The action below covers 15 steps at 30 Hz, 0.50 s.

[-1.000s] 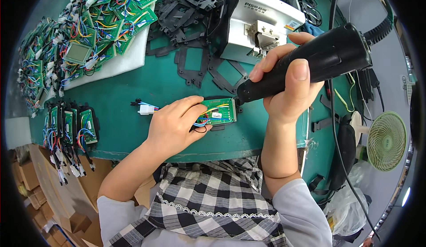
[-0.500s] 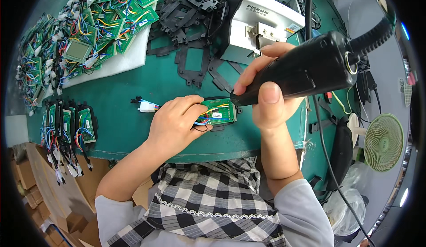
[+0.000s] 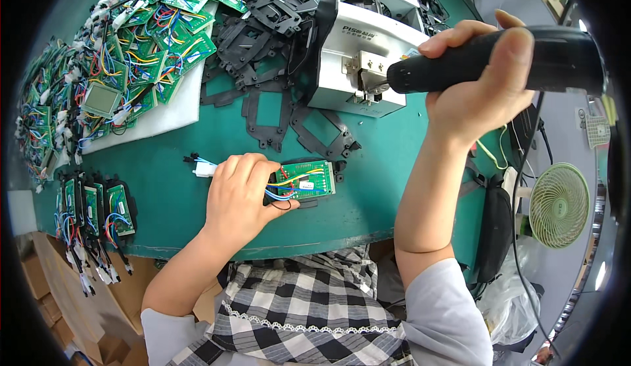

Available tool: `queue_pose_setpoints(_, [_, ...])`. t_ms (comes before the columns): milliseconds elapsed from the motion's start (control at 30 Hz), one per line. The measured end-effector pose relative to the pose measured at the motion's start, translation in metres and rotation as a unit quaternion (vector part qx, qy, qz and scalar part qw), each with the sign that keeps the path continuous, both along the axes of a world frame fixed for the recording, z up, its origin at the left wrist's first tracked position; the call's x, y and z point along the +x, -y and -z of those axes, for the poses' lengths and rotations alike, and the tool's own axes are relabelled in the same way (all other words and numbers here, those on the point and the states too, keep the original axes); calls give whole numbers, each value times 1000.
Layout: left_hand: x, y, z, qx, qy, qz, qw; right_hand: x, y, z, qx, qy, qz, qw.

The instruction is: The person repeatedly picks up green circuit boards with attached wires and black plastic frames from a pile on a green workbench. Using a black electric screwdriver, they fasten the boards into the frames and place the assembled units into a white jig. This process is repeated continuously throughout the clip.

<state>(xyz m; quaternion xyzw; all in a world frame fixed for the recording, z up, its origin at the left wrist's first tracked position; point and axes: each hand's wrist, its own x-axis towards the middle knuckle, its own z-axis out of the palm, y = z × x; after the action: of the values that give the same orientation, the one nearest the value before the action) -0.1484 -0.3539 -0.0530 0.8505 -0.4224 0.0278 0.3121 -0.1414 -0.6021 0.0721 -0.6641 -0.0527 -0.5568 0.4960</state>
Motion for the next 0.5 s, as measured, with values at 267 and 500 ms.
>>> queue_pose_setpoints(267, [2, -2, 1, 2, -4, 7, 1000, 4, -13, 10, 12, -19, 14, 1000])
queue_pose_setpoints(500, [1, -1, 3, -5, -13, 4, 1000, -4, -9, 14, -7, -43, -14, 999])
